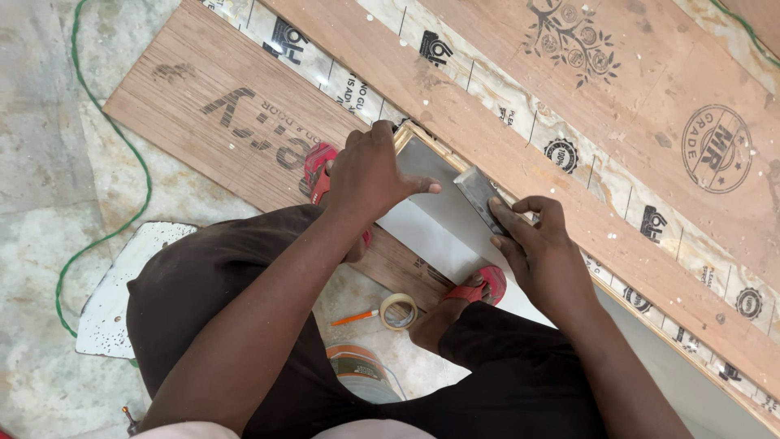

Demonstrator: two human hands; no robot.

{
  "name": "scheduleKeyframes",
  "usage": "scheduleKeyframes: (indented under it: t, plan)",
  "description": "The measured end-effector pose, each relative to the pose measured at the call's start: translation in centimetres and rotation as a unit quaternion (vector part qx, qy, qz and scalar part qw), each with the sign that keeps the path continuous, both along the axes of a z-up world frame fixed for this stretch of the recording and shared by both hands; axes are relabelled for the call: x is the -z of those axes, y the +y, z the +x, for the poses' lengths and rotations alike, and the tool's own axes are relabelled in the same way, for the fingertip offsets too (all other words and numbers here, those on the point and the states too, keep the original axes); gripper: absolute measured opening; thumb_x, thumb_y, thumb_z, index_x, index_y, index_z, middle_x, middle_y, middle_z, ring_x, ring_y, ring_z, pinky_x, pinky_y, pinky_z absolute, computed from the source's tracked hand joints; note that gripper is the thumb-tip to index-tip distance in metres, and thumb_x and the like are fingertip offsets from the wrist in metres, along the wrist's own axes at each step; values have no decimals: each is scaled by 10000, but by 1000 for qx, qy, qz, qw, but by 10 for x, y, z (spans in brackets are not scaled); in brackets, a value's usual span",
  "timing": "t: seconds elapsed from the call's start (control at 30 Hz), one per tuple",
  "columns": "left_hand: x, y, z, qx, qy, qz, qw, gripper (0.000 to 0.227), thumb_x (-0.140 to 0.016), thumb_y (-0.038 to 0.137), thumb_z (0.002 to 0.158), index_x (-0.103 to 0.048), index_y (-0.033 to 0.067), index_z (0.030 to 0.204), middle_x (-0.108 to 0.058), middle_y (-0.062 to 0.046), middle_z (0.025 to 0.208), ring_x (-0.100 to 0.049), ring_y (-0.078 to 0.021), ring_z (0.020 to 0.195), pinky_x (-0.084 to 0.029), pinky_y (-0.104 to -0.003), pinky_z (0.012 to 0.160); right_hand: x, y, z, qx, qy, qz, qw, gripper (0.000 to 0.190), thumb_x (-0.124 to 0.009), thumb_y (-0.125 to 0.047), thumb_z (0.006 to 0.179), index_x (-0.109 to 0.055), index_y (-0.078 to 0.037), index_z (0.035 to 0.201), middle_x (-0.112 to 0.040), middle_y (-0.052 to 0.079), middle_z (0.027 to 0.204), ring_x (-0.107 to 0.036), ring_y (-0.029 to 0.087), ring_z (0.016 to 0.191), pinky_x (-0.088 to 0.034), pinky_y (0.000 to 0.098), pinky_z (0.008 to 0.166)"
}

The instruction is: The person scrapes the edges and corners of a wooden structure using a metal scraper. They work on the inner and outer edges of the frame, removing material to smooth the surface.

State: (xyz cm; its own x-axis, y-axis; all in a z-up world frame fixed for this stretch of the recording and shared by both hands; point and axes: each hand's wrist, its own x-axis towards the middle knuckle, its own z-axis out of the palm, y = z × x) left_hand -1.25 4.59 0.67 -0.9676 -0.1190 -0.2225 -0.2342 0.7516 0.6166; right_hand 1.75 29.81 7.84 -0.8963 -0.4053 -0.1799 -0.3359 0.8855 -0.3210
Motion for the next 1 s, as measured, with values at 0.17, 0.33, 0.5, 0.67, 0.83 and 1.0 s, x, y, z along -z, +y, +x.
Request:
scheduleKeyframes:
  t: [0.17,0.33,0.5,0.67,0.83,1.0]
  plan:
    - [-1,1,0,9,-23,-15,1000,1056,-881,734,580,-540,-39,1214,-683,-200,1042,-622,-326,1108,-554,-440,852,17,-18,-3,-46,67,-28,996,451,-715,-211,930,-648,-182,1375,-516,155,1277,-719,306,892,-583,431,724]
    - [0,1,1,11,-9,-3,1000,1019,-861,742,584,-560,-30,1178,-683,-193,1009,-627,-325,1084,-564,-451,811,2,-19,-4,-22,19,-12,1000,466,-719,-205,918,-647,-190,1378,-514,127,1295,-713,314,803,-579,440,696]
    - [3,4,3,-11,19,3,1000,1008,-853,733,597,-565,-34,1184,-689,-188,1006,-627,-340,1075,-563,-473,785,9,-38,-15,-32,28,-2,999,445,-700,-222,937,-646,-188,1378,-521,135,1284,-718,324,821,-573,458,684]
    - [7,2,3,-14,21,43,999,1049,-863,720,581,-544,-51,1217,-676,-211,995,-633,-340,1040,-557,-446,809,7,-45,-23,-41,28,-14,999,451,-693,-225,941,-641,-197,1388,-518,138,1292,-718,332,832,-579,460,696]
    - [15,5,3,-32,36,50,998,1051,-854,730,587,-552,-45,1229,-675,-221,1017,-638,-354,1043,-551,-460,832,12,-59,-27,-27,28,-23,999,445,-692,-226,956,-625,-188,1394,-519,139,1290,-717,328,810,-573,463,692]
    - [18,3,4,-42,60,71,995,1068,-848,736,571,-556,-51,1231,-676,-233,997,-642,-365,1038,-550,-469,815,8,-62,-27,-33,38,2,999,447,-696,-223,945,-640,-209,1388,-530,136,1292,-702,347,793,-571,472,688]
